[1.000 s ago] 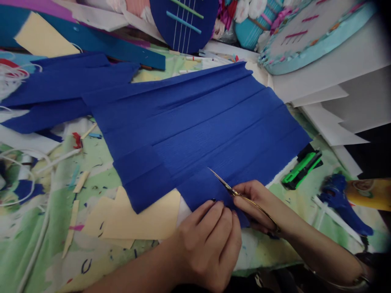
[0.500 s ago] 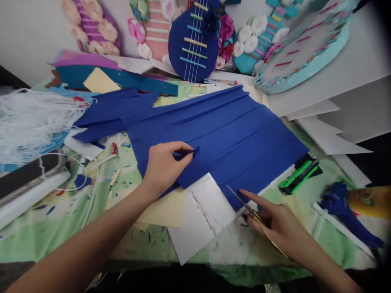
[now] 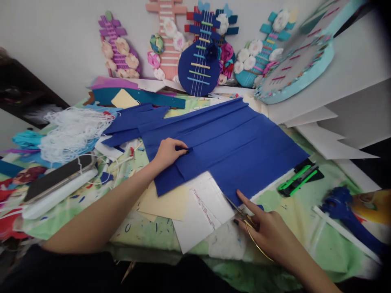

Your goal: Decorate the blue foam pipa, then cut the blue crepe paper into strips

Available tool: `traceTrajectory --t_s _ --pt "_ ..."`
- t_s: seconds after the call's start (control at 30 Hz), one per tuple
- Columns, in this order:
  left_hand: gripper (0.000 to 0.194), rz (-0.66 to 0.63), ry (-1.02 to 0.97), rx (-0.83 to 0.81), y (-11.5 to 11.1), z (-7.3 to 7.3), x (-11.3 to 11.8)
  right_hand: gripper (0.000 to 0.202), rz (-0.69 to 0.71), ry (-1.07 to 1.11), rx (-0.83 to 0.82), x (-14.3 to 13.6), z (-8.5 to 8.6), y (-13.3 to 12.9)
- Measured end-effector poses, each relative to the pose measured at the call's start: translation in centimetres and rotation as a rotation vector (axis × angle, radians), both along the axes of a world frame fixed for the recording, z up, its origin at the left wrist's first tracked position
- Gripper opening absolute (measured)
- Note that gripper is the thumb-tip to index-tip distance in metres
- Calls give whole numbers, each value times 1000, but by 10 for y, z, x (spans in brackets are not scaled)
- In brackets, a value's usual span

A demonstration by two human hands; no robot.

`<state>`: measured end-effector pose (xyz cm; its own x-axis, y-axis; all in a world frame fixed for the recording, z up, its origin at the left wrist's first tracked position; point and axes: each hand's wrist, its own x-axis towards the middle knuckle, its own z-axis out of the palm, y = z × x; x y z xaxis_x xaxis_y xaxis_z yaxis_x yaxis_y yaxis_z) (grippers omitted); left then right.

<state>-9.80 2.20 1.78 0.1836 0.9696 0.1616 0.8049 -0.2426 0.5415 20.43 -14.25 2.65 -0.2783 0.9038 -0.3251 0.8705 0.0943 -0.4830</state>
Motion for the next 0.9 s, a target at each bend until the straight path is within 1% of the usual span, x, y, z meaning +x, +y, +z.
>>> traceTrajectory --t_s 0.17,0.33,0.43,0.53,0.6,0.63,0.7,0.8,0.9 --pt "13 -20 22 42 3 -9 -1 66 -14 -7 -13 -1 0 0" --pt "26 -40 81 114 14 -16 -2 68 -46 63 -23 -4 1 -2" --pt "32 -3 147 153 28 -12 -11 70 -72 154 -35 -4 0 -4" --pt "41 112 235 188 49 -2 -28 70 -119 211 6 -2 -5 -5" --pt "51 193 294 178 64 3 -43 69 -162 232 60 1 -9 -5" --pt "52 221 321 157 72 5 -50 68 -184 246 88 1 -12 -6" --pt "45 253 362 95 86 6 -64 65 -222 280 136 2 -17 -6" --pt "27 255 392 19 103 5 -79 59 -258 330 160 1 -22 -8" --pt "23 247 404 36 115 8 -86 50 -307 380 203 1 -28 -11"
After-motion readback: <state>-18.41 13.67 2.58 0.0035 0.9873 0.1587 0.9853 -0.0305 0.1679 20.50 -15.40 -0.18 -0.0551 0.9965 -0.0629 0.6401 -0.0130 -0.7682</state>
